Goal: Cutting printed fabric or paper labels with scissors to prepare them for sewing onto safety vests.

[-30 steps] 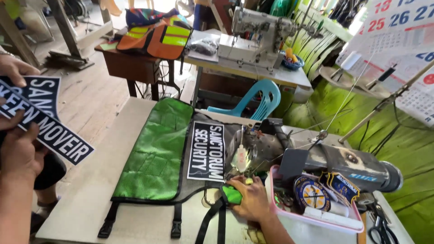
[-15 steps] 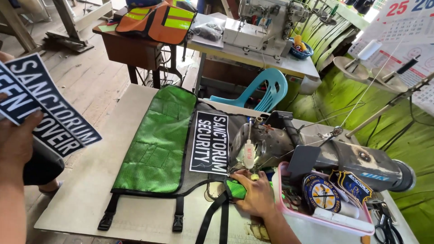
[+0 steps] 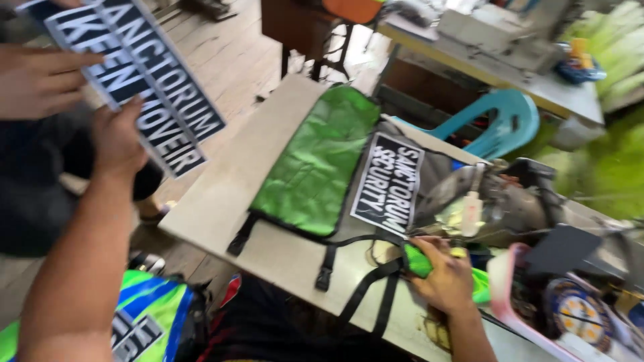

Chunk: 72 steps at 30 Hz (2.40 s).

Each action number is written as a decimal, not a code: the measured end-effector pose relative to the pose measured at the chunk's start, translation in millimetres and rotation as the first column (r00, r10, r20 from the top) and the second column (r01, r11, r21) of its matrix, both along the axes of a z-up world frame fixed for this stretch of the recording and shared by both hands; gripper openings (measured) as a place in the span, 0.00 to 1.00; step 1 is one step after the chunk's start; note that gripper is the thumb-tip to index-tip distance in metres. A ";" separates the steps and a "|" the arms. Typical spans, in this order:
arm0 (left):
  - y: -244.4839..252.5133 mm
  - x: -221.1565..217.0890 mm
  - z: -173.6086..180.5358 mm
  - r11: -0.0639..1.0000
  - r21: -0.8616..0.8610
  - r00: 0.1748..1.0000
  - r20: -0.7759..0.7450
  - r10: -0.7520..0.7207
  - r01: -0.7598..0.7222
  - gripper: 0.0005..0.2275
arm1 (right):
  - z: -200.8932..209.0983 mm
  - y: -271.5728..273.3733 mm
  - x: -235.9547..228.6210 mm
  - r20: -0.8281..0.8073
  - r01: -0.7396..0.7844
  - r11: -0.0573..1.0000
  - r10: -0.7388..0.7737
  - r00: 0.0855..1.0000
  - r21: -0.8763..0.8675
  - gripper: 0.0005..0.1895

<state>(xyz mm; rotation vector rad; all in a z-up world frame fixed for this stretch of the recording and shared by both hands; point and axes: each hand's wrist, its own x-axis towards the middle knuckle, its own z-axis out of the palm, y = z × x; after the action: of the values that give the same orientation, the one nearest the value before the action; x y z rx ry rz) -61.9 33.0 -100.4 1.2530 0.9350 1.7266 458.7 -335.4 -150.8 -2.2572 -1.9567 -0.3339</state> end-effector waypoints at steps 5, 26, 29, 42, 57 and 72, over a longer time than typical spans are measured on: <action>-11.7 13.5 7.4 1.000 -0.016 0.989 0.147 -0.004 0.006 0.06 | 13.6 2.0 -9.7 0.005 0.000 0.999 0.000 1.000 0.043 0.38; -57.1 97.6 26.9 0.994 -0.091 0.946 -0.322 0.029 -0.062 0.13 | 2.3 1.0 -5.6 -0.068 0.084 0.996 -0.085 0.994 -0.012 0.43; -67.5 156.3 69.3 0.883 -0.206 0.861 -0.217 -0.461 0.421 0.28 | 7.7 3.1 -5.8 -0.031 0.049 0.999 -0.049 0.998 -0.017 0.41; -3.8 399.7 257.6 0.852 0.055 0.630 -0.698 -0.340 0.521 0.25 | 20.4 -1.9 -9.7 -0.103 0.027 0.999 -0.022 0.994 0.043 0.39; -51.3 321.8 214.2 0.862 -0.111 0.474 -0.797 -0.375 0.495 0.11 | 15.6 0.4 -4.5 -0.088 0.136 0.973 -0.154 0.984 -0.186 0.42; 31.3 231.9 -49.0 0.913 -0.401 0.685 -0.643 -0.342 0.078 0.16 | 2.8 -3.9 -3.4 -0.116 0.112 0.994 -0.111 0.987 0.003 0.41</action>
<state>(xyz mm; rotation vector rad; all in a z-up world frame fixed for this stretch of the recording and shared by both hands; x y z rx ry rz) 170.0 64.3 -149.4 1.7301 1.3851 0.8075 455.2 -339.3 -148.0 -2.3292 -1.7737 -0.2187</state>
